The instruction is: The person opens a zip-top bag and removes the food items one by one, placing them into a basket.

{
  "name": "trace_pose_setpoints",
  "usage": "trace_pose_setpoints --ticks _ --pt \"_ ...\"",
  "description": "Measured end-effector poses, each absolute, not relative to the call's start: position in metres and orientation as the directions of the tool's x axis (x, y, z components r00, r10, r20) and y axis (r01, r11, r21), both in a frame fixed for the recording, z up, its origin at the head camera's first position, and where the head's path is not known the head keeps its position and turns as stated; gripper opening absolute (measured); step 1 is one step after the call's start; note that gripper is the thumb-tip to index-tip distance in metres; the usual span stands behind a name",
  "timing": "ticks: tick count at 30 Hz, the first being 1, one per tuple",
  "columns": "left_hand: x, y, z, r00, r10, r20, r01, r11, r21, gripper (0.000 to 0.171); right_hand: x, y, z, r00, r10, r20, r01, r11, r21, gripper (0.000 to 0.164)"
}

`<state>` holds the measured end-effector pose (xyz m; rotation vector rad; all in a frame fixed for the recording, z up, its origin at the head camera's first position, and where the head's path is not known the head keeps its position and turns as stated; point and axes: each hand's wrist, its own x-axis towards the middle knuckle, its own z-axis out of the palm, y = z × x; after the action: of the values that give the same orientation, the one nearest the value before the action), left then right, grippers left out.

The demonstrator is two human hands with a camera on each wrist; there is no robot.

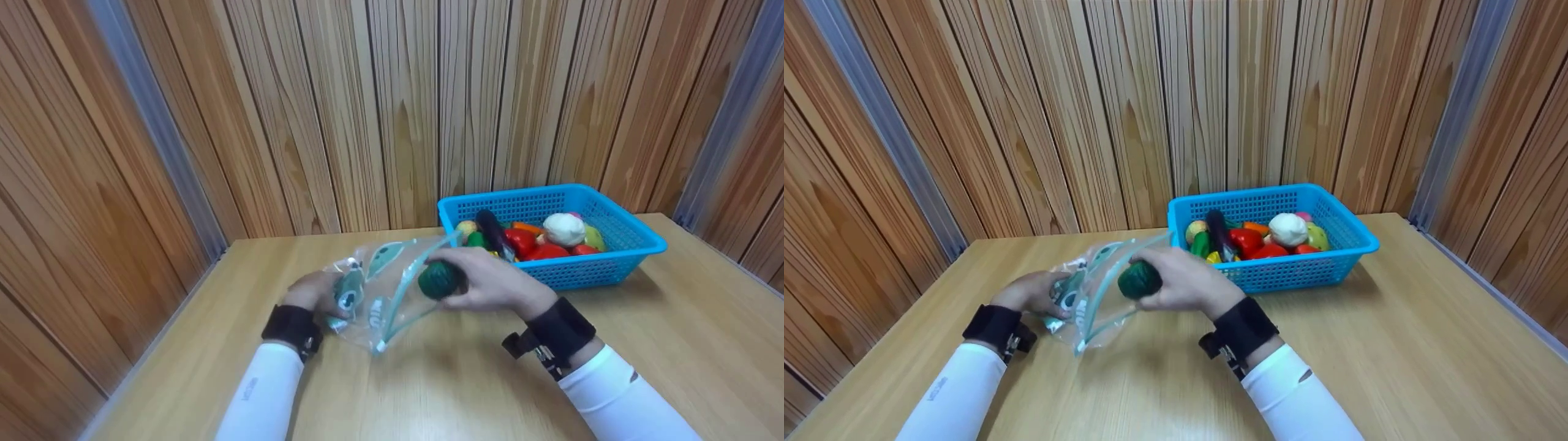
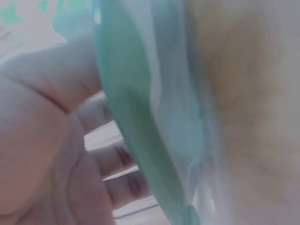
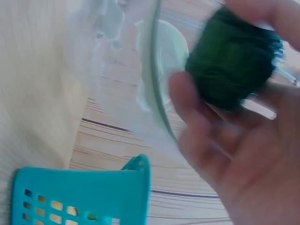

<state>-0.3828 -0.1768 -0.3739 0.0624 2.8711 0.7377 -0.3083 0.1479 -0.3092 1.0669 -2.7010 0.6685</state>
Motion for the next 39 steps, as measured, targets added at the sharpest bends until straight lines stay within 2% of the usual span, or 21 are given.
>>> trace_pose_setpoints --ticks 3,6,8,11,13,17,21,23,26,30,33,39 --pt "-0.389 -0.184 -0.375 -0.994 0.064 -0.086 0.025 0.92 0.392 0.071 -0.316 0.154 -0.308 -0.803 -0.436 0.407 -0.577 0.741 -0.345 0.063" --pt "-0.394 -0.19 -0.377 -0.998 0.043 -0.043 0.03 0.959 0.283 0.056 -0.326 0.167 -0.311 -0.859 -0.182 0.479 -0.395 0.83 -0.393 0.083" --pt "-0.395 -0.192 -0.378 -0.999 0.019 -0.041 0.007 0.961 0.276 0.036 -0.335 0.178 -0.317 -0.861 -0.032 0.508 -0.29 0.851 -0.437 0.092" --pt "-0.396 -0.195 -0.376 -0.999 0.0 -0.035 -0.009 0.968 0.253 0.013 -0.347 0.194 -0.328 -0.844 0.121 0.523 -0.181 0.853 -0.489 0.096" --pt "-0.394 -0.195 -0.37 -1.0 0.002 -0.003 0.001 0.969 0.248 0.019 -0.353 0.204 -0.334 -0.839 0.178 0.515 -0.13 0.853 -0.506 0.094" --pt "-0.383 -0.184 -0.345 -0.985 0.062 0.159 0.111 0.942 0.318 0.035 -0.36 0.22 -0.338 -0.859 0.234 0.454 -0.039 0.857 -0.515 0.085" --pt "-0.362 -0.154 -0.319 -0.926 0.231 0.299 0.334 0.87 0.362 0.05 -0.363 0.229 -0.337 -0.886 0.245 0.394 0.026 0.874 -0.485 0.073" --pt "-0.351 -0.138 -0.312 -0.893 0.324 0.313 0.423 0.843 0.333 0.06 -0.363 0.23 -0.337 -0.894 0.231 0.385 0.031 0.887 -0.46 0.064" --pt "-0.34 -0.12 -0.31 -0.859 0.439 0.265 0.5 0.83 0.245 0.066 -0.363 0.229 -0.338 -0.898 0.217 0.382 0.029 0.896 -0.442 0.054" --pt "-0.335 -0.111 -0.314 -0.849 0.497 0.178 0.524 0.835 0.169 0.062 -0.363 0.229 -0.341 -0.884 0.221 0.411 0.022 0.9 -0.436 0.049" --pt "-0.336 -0.111 -0.317 -0.836 0.525 0.16 0.546 0.824 0.15 0.048 -0.362 0.23 -0.342 -0.875 0.231 0.425 0.029 0.902 -0.43 0.048" --pt "-0.342 -0.114 -0.322 -0.827 0.506 0.246 0.539 0.838 0.089 0.029 -0.363 0.23 -0.341 -0.886 0.254 0.388 0.059 0.892 -0.449 0.051"
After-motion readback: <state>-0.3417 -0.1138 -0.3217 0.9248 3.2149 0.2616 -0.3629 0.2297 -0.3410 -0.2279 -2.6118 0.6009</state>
